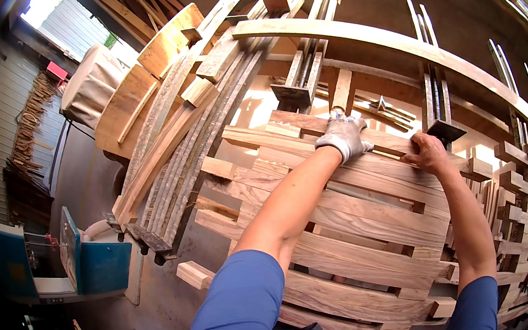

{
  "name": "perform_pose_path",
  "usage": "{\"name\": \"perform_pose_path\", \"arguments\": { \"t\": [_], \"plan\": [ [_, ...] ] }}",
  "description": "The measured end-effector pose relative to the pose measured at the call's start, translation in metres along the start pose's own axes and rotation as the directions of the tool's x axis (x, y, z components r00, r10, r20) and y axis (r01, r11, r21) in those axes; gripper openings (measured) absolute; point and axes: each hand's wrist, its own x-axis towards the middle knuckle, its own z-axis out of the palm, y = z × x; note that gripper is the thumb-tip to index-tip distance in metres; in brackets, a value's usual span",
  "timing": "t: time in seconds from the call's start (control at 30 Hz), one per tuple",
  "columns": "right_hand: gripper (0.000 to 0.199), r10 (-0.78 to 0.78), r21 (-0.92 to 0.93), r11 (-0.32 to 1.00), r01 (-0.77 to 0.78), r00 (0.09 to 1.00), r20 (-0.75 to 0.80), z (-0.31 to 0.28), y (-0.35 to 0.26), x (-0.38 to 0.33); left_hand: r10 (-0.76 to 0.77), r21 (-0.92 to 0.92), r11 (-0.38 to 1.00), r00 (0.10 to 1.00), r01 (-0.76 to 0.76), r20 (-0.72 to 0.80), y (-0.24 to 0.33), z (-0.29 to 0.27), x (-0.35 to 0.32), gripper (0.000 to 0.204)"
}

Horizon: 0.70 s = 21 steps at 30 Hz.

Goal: The person arranges wooden planks on a jig, applies glue to small blocks, and uses a nail gun to fasten them to the planks. The person then places the assembled pieces into a larger wooden structure.

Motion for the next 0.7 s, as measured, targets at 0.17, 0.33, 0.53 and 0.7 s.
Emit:
{"name": "perform_pose_path", "arguments": {
  "t": [0.17,0.33,0.53,0.7],
  "plan": [
    [0.054,0.008,0.041,0.999,-0.007,1.0,-0.026,0.003,-0.008,-0.004,0.027,0.019,1.0,0.991,-0.025,-0.131,-0.009,0.025,-0.005,0.07],
    [0.054,-0.016,0.033,0.999,0.02,0.993,-0.119,0.015,-0.002,-0.007,0.034,0.088,0.996,0.977,-0.016,-0.209,-0.011,0.042,-0.002,0.071],
    [0.055,0.021,0.012,1.0,-0.021,0.998,-0.064,0.007,-0.005,-0.009,0.072,0.152,0.987,0.982,-0.045,-0.175,-0.011,0.048,0.006,0.069],
    [0.072,0.09,-0.07,0.994,-0.085,0.993,0.077,0.009,-0.015,-0.002,0.029,0.066,0.998,0.973,-0.014,-0.23,-0.004,0.039,-0.007,0.068]
  ]
}}
